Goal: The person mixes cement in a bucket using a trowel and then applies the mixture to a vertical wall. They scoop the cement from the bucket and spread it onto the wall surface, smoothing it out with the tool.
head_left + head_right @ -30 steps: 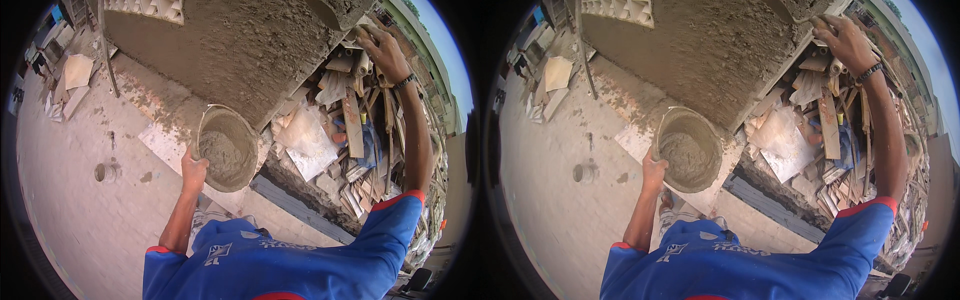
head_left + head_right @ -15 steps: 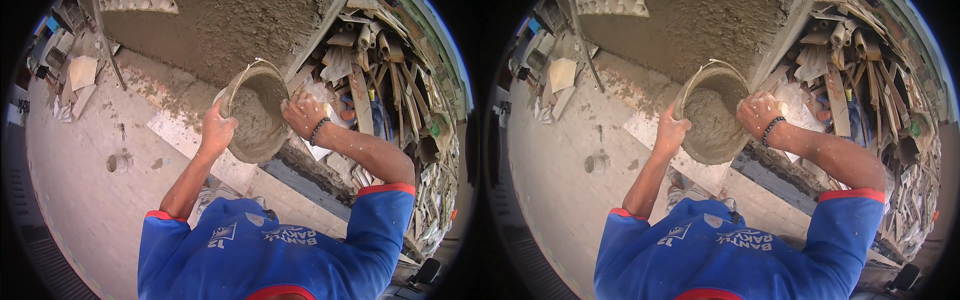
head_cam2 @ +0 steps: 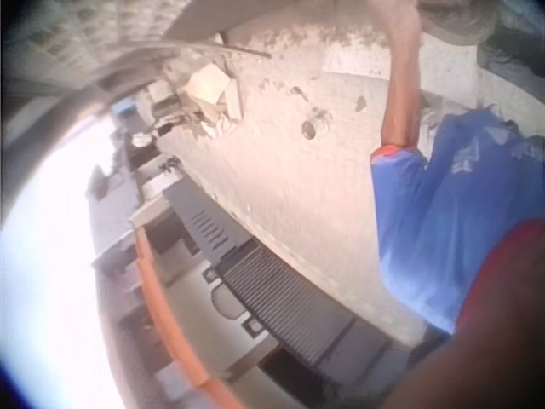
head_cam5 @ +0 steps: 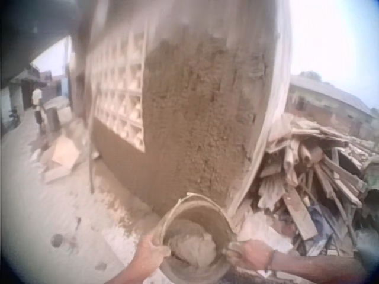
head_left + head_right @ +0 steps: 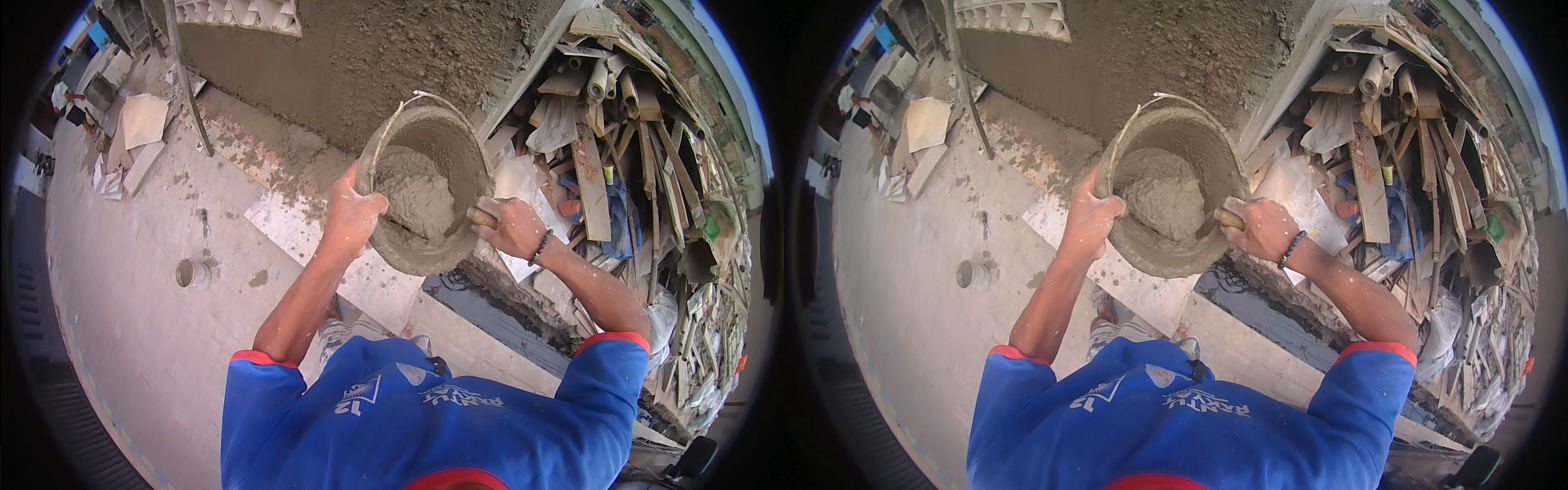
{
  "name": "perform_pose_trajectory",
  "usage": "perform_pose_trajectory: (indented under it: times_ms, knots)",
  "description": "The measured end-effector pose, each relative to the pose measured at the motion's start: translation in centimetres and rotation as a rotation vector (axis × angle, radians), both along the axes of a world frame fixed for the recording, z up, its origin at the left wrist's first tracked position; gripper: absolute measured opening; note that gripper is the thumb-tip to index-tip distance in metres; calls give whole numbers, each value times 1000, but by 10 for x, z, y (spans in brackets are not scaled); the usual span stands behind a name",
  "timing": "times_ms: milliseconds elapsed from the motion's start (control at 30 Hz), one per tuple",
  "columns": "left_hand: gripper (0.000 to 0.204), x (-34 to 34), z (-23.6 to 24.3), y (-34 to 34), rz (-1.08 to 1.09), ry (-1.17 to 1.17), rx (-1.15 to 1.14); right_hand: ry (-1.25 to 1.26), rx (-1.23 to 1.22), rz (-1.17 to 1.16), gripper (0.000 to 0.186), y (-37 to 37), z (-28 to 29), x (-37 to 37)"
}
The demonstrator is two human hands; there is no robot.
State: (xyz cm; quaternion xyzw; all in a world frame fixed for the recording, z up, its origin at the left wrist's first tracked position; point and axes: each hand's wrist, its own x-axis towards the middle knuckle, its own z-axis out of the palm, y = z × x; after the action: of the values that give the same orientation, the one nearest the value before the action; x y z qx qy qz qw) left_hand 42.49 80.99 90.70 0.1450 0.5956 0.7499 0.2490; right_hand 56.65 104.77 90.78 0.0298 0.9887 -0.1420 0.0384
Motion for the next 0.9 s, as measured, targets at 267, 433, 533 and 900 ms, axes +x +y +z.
perform_pose_trajectory:
  times_ms: [267, 433, 533, 900]
  knots:
    - [63, -15, 12, -16, 114, 19, 79, 113, 36, 23, 40, 6, 144, -15]
    - [64, -19, 14, -29, 199, 37, 26, 195, 10, 283, 36, 12, 220, -23]
    - [64, -21, 5, -43, 237, 57, 33, 149, -97, 279, 37, 26, 224, -40]
    - [63, -15, -27, -36, 182, -58, -15, 566, 438, -302, 40, 161, 309, -100]
